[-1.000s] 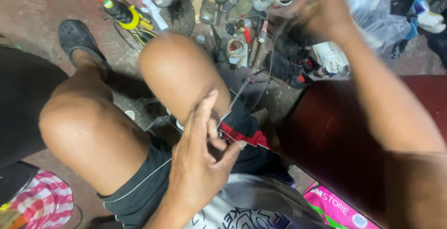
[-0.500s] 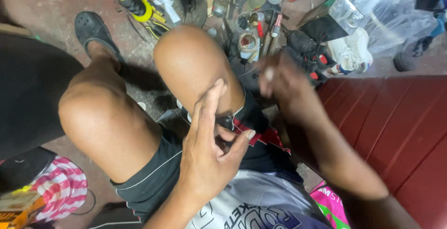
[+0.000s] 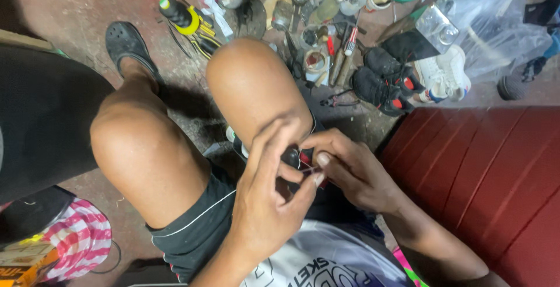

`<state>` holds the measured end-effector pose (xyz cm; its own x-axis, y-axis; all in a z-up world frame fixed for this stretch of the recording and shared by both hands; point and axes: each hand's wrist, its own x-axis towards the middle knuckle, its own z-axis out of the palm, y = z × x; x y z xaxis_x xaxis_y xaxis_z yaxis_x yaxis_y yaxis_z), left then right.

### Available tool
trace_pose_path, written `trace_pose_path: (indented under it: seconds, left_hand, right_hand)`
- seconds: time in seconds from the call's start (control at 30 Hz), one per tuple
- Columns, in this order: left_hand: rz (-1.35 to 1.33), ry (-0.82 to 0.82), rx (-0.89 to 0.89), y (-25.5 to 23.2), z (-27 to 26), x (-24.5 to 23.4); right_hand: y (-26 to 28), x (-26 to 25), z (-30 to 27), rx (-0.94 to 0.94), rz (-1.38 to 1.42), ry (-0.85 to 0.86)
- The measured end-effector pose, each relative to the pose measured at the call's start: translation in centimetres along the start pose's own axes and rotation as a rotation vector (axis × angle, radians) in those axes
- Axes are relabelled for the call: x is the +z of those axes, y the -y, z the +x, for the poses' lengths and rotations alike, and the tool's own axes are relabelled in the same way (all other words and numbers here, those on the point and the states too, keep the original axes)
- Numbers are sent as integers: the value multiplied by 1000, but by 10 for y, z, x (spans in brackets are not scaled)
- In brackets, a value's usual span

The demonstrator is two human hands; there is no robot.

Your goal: The person sits on the floor and sews a black shoe using a needle and thread. They repeatedly push the needle through the shoe's upper material and pull the thread tight to secure the stitching.

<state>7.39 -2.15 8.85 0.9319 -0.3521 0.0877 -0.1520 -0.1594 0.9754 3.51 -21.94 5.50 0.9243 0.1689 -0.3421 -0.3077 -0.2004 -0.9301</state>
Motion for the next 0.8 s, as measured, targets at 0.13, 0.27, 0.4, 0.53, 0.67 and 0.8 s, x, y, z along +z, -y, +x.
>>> trace_pose_path:
  seconds: [0.13, 0.27, 0.4, 0.53, 0.67, 0.8]
  left_hand:
    - [-2, -72, -53, 9, -24, -10]
    - [121, -201, -262, 22, -54, -35]
    - [483, -56, -343, 37, -80, -34]
    - [443, -340, -304, 64, -101, -21]
    - [290, -627, -473, 102, -173, -28]
    - [121, -953, -539, 169, -260, -98]
  right_hand:
    - [-9, -6, -1, 11, 418, -36]
    - [3, -15, 3, -86, 488, -16]
    - [8, -5, 14, 33, 76, 69]
    - [8, 13, 27, -114, -245, 34]
    - [7, 18, 32, 60, -108, 9]
    - [5, 17, 38, 132, 11, 28]
